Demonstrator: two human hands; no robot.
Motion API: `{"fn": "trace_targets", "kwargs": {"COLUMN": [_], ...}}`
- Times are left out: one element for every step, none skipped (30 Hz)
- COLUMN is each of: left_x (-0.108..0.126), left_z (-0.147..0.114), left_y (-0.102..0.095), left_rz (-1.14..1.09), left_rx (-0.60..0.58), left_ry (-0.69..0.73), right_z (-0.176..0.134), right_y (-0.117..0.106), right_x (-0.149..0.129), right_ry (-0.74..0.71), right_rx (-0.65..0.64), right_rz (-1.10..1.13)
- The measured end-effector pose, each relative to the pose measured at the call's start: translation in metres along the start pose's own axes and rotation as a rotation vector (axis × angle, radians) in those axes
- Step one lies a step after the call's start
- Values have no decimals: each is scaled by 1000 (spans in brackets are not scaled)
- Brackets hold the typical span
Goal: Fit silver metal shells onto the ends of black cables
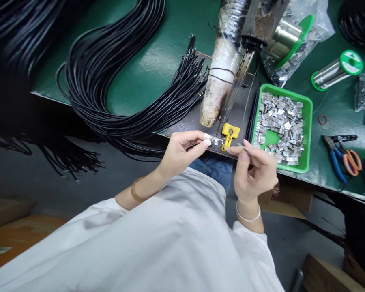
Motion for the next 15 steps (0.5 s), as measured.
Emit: {"fn": "trace_targets", "kwargs": {"left_x": [0, 1, 2, 2, 3, 4, 5, 6, 7, 9, 11, 13, 14, 14, 13], "left_z": [0, 1, 1, 2, 2, 2, 3, 3, 3, 3, 3, 3, 3, 3, 3], "left_y": [0, 0, 0, 1, 1, 1, 1, 0, 0, 0, 0, 0, -1, -2, -2], "left_rz": [6, 14, 24, 35, 47, 57, 67, 75, 80, 81, 79, 74, 68, 62, 57], "left_rx": [1, 2, 3, 5, 7, 9, 12, 16, 18, 17, 16, 14, 14, 13, 13], "left_ry": [4, 10, 18, 28, 40, 53, 66, 80, 97, 118, 142, 164, 180, 187, 183], "right_z": [0, 1, 1, 2, 3, 4, 5, 6, 7, 7, 8, 8, 9, 8, 8], "right_y": [5, 10, 15, 19, 23, 26, 27, 28, 29, 30, 30, 30, 30, 30, 30], "right_x": [0, -1, -1, 0, 0, 0, 0, -1, -1, -3, -4, -5, -7, -8, -9], "right_ry": [-5, -19, -24, -27, -30, -38, -45, -52, -59, -67, -76, -85, -95, -104, -108], "right_rx": [-42, -87, -130, -164, -188, -200, -205, -208, -210, -211, -212, -215, -216, -217, -220], "right_rz": [-51, -87, -106, -112, -110, -112, -117, -124, -132, -142, -152, -163, -172, -179, -182]}}
Point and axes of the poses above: each hand's wrist, its own z-axis towards the middle knuckle, its own y-axis out of the palm, x = y × z, the point moved 8 cm from there along z, towards the middle knuckle, and after that the axes turned 1 degree about -x, right-handed, at the moved point
